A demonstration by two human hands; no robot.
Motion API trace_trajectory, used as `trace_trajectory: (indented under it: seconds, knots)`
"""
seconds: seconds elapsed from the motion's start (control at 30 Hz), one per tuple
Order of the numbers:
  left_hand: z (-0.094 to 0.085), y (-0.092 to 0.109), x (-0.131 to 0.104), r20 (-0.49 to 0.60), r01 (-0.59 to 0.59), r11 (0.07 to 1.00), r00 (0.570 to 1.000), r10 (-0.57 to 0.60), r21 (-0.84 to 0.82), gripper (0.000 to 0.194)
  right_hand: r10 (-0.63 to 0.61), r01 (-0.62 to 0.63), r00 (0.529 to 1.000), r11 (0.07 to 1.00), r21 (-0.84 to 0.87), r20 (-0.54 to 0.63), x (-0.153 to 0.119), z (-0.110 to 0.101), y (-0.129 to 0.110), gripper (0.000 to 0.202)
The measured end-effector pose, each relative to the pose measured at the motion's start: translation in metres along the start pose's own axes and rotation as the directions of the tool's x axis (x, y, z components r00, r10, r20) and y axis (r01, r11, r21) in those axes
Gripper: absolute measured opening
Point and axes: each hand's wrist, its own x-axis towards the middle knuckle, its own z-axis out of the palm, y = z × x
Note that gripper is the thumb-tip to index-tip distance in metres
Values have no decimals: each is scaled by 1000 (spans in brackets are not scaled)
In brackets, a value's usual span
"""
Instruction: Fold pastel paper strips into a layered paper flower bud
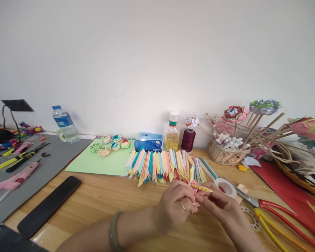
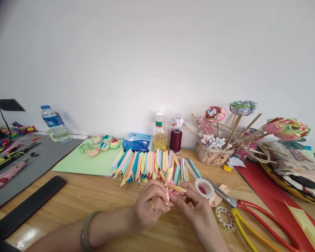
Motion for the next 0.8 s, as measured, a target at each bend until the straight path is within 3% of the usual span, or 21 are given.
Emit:
trace_trajectory:
  seconds: [0.1,0.23,0.33,0.5,0.67,0.8]
  knots:
    - [-2,3,3,39,-73,996,997,71,42,22,53,-52,998,998,40,-28,-2,3,-6,30]
    - [-2,5,8,-59,-65,998,996,63,-24,17,50,-50,999,991,121,0,-1,4,-4,26]
    - [-1,6,10,-135,4,991,991,-22,-130,15,-2,4,1000,998,64,-24,1,3,2,23]
    - [-2,5,10,-117,153,955,975,-187,-253,14,-75,71,997,984,-161,-24,1,0,4,23]
    - [0,6,14,-56,351,778,895,-442,-522,18,-90,87,996,976,-201,-4,1,2,2,27]
    - [1,9,17,-38,409,687,843,-536,-601,20,-102,97,995,971,-220,-15,0,2,2,28]
